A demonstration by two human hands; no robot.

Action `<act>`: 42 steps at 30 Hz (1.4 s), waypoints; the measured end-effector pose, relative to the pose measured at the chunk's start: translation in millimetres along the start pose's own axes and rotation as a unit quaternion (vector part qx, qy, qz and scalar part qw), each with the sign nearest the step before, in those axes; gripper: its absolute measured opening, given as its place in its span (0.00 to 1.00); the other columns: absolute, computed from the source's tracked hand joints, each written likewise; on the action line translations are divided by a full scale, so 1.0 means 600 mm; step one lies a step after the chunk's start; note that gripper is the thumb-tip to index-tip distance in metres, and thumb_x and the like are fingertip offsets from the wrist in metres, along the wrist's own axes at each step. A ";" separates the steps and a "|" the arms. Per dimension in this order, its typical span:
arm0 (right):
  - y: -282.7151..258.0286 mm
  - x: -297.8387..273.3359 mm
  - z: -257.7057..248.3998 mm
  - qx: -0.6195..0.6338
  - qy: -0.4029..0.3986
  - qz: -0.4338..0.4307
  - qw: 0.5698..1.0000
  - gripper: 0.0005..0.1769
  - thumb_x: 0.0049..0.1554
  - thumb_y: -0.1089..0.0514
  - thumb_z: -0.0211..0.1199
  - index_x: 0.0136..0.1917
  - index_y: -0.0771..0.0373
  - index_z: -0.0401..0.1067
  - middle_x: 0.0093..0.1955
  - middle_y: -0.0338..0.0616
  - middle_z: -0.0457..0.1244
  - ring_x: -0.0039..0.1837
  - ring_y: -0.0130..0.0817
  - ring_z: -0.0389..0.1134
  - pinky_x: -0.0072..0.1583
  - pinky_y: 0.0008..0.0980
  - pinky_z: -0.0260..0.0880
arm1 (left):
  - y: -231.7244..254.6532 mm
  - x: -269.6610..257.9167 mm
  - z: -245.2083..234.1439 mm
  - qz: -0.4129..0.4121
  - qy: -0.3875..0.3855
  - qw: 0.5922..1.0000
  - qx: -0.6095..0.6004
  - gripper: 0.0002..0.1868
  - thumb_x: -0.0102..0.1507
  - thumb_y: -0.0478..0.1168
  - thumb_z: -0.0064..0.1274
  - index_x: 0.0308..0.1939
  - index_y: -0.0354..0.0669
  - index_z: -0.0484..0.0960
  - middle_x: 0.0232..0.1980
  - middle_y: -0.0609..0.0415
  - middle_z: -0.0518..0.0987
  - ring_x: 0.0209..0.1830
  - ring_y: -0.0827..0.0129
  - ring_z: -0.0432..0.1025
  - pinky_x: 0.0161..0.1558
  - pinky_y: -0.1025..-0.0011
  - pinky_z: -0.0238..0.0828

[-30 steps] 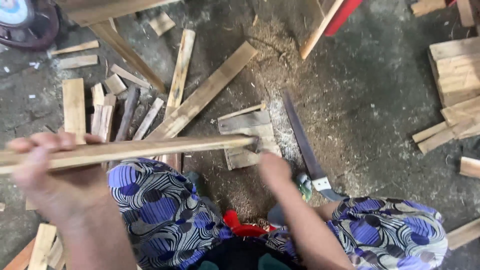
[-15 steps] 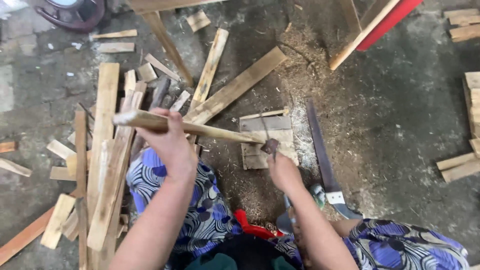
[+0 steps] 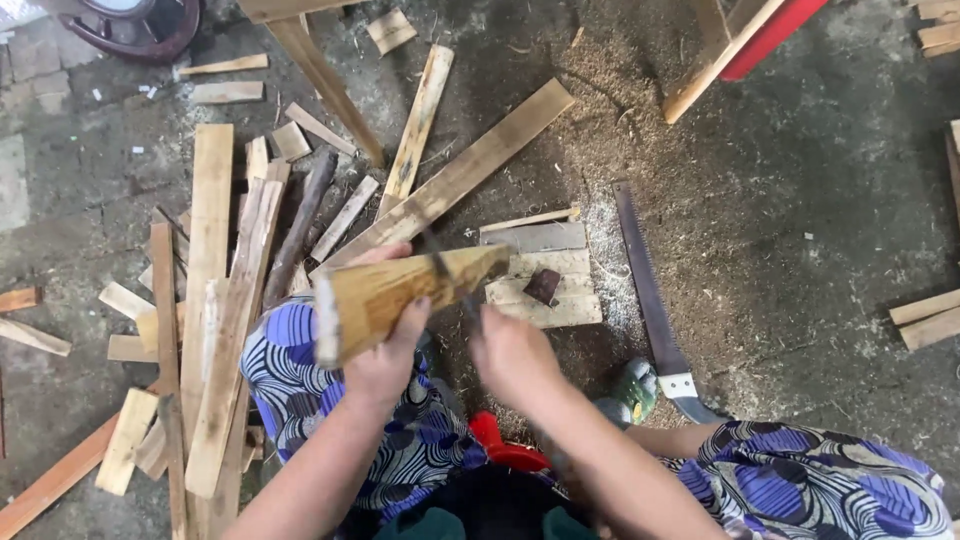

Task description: Sawing and shaving a piece of wood to shape it using manual hand tools.

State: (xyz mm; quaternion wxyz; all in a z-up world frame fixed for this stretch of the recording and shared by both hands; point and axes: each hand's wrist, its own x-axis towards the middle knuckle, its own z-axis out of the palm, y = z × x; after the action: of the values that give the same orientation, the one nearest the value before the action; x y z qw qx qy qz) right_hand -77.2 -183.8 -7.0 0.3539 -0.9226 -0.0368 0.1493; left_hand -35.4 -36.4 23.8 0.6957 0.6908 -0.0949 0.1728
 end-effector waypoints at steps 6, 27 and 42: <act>0.075 0.028 0.053 -0.040 0.009 0.024 0.999 0.15 0.61 0.57 0.45 0.48 0.66 0.72 0.34 0.57 0.68 0.41 0.53 0.75 0.41 0.44 0.77 | -0.029 0.001 -0.047 -0.063 -0.055 0.996 -0.036 0.19 0.58 0.37 0.62 0.52 0.37 0.80 0.56 0.43 0.80 0.56 0.59 0.74 0.62 0.61 0.69; 0.205 0.065 0.102 -0.020 -0.027 0.124 0.992 0.13 0.60 0.60 0.52 0.46 0.73 0.73 0.35 0.60 0.67 0.43 0.55 0.73 0.44 0.45 0.75 | -0.044 -0.004 -0.074 -0.069 -0.068 0.995 -0.032 0.20 0.54 0.31 0.61 0.51 0.29 0.81 0.55 0.39 0.79 0.57 0.53 0.74 0.60 0.58 0.68; 0.229 0.092 0.107 -0.014 -0.057 0.143 0.988 0.15 0.61 0.60 0.51 0.46 0.73 0.74 0.38 0.59 0.69 0.44 0.49 0.73 0.47 0.41 0.75 | -0.019 -0.004 -0.040 -0.096 -0.003 0.995 -0.008 0.22 0.59 0.31 0.53 0.58 0.33 0.77 0.60 0.38 0.77 0.59 0.52 0.72 0.64 0.56 0.68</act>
State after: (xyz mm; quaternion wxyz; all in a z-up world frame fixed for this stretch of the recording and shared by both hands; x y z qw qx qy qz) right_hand -49.2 -235.8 -157.1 0.3129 -0.9134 0.0736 0.2498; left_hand -36.1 -12.5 11.7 0.7141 0.6918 -0.0319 0.1022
